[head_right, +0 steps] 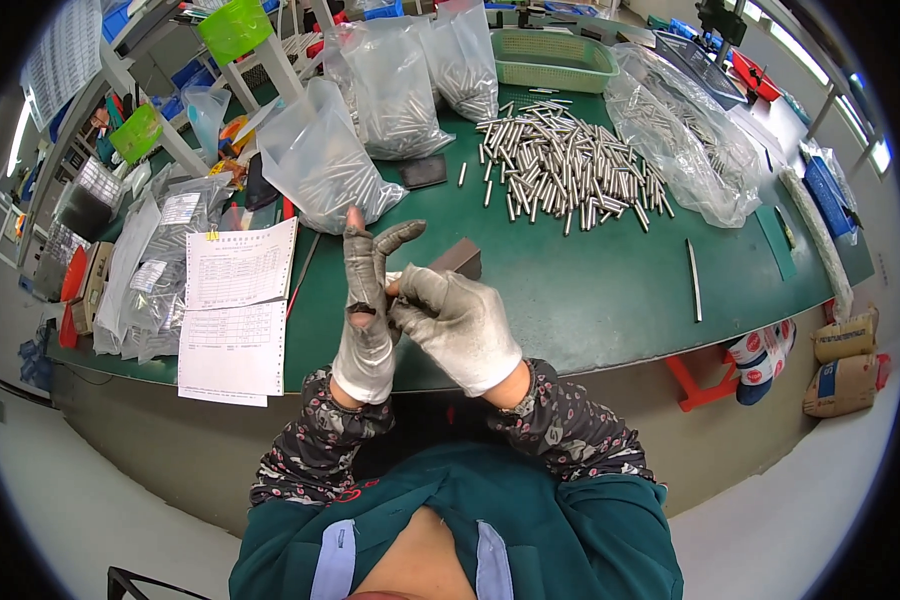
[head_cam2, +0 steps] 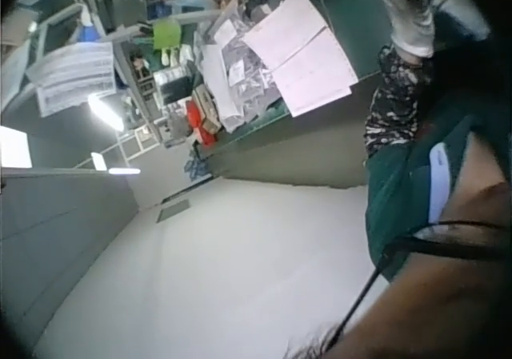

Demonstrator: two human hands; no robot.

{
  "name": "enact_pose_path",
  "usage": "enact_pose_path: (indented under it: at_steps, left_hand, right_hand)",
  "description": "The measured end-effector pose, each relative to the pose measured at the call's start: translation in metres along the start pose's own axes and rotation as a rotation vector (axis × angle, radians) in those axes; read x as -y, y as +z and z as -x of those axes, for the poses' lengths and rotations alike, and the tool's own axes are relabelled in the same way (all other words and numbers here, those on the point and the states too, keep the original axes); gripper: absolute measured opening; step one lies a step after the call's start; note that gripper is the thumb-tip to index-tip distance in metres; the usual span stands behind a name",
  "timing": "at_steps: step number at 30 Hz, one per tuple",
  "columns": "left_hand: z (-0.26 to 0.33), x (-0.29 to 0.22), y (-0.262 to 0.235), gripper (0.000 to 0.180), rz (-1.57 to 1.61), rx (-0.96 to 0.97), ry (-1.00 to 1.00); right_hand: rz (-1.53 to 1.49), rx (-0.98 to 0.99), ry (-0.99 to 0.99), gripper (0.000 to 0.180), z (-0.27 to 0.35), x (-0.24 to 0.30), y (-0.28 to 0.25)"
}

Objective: Sorting and aligning small metal pins on a workbench and then gathering them into bundles.

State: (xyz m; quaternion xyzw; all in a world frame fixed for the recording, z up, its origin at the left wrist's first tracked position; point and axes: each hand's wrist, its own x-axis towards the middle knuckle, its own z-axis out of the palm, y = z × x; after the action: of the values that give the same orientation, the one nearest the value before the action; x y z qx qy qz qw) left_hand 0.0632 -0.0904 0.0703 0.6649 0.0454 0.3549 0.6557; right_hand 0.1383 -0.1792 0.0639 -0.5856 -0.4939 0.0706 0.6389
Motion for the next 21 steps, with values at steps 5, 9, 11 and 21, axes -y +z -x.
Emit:
enact_pose_path:
  at_steps: [5, 9, 11, 21]
  left_hand:
    - [-0.003, 0.023, -0.022, 0.074, -0.226, -0.03, 0.167]
    - [-0.006, 0.025, -0.038, 0.032, -0.647, 0.084, 0.378]
    - [-0.005, 0.027, -0.039, 0.026, -0.702, 0.102, 0.422]
    - [-0.006, 0.042, -0.042, 0.032, -0.643, 0.027, 0.23]
  right_hand:
    - [0.004, 0.001, 0.155, 0.011, -0.002, -0.008, -0.01]
    - [-0.278, -0.122, 0.291, 0.012, -0.004, -0.01, -0.009]
    - [-0.282, -0.085, 0.227, 0.015, -0.003, -0.019, -0.006]
    - [-0.481, -0.038, 0.416, 0.018, -0.01, -0.023, 0.001]
